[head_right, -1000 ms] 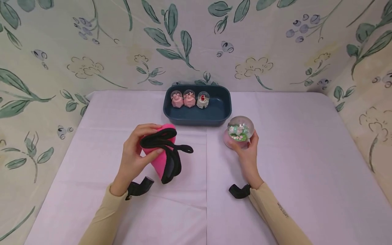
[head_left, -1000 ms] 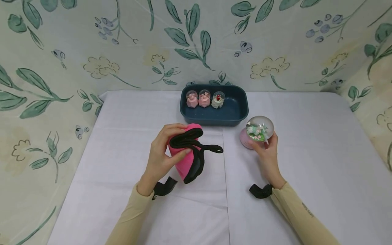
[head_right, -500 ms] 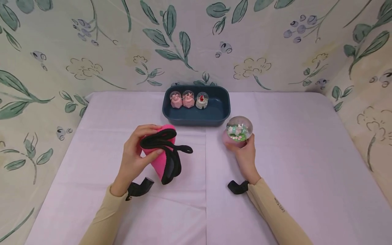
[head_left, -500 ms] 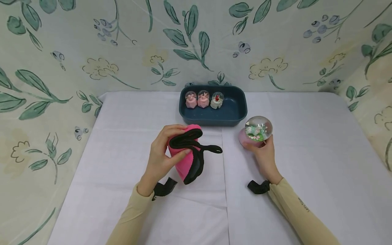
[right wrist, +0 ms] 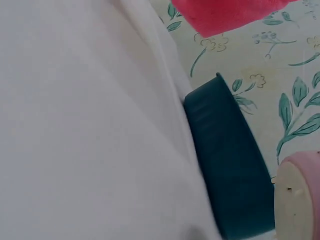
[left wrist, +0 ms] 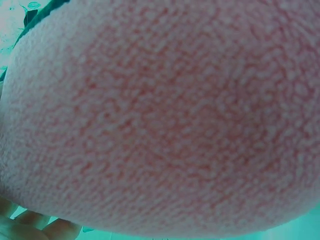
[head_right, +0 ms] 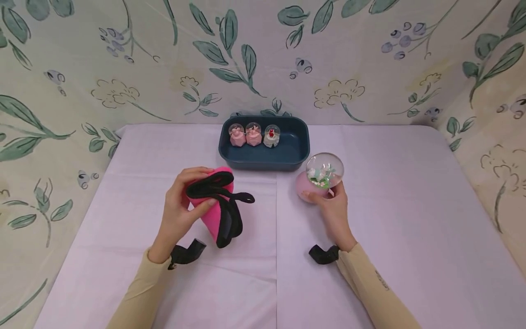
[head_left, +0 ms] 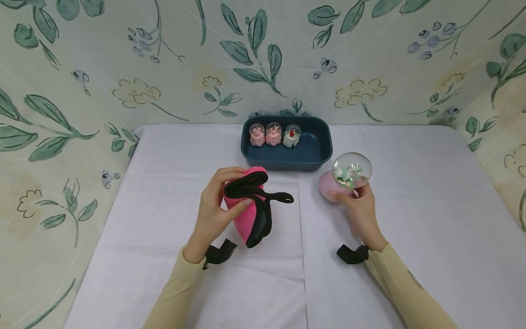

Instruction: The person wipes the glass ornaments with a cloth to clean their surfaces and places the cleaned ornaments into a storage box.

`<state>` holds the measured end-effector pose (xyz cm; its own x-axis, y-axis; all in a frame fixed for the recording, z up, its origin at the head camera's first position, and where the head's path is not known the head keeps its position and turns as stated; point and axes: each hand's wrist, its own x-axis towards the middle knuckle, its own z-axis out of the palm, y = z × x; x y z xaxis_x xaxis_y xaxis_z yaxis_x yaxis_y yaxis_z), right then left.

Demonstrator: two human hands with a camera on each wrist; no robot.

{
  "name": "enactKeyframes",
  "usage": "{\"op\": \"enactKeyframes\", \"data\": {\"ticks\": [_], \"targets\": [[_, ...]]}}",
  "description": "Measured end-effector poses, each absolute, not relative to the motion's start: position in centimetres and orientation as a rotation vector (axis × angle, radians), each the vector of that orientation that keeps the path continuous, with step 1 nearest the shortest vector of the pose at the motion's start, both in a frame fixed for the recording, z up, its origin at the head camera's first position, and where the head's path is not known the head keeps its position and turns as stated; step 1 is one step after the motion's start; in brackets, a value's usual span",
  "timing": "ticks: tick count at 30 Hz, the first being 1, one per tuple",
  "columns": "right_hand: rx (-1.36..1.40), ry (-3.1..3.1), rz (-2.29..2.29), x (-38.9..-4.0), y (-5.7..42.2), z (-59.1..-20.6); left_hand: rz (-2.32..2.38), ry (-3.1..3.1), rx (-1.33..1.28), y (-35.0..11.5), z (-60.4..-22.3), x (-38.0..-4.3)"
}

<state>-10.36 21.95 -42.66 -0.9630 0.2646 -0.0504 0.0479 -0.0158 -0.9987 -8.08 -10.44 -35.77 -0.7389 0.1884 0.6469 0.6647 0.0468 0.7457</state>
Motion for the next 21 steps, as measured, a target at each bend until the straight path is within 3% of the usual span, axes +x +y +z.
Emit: {"op": "enactKeyframes", "data": {"ticks": [10,21], "targets": [[0.144,-1.833,2.442,-8.8,21.2,-38.3,-1.773,-1.937,-0.844,-10.1,-35.7,-8.3],[0.358,-1.853,2.409,-7.5,20.3,-36.0,-1.772,-1.925,-0.841,-10.0,-35.5,-8.1]]}}
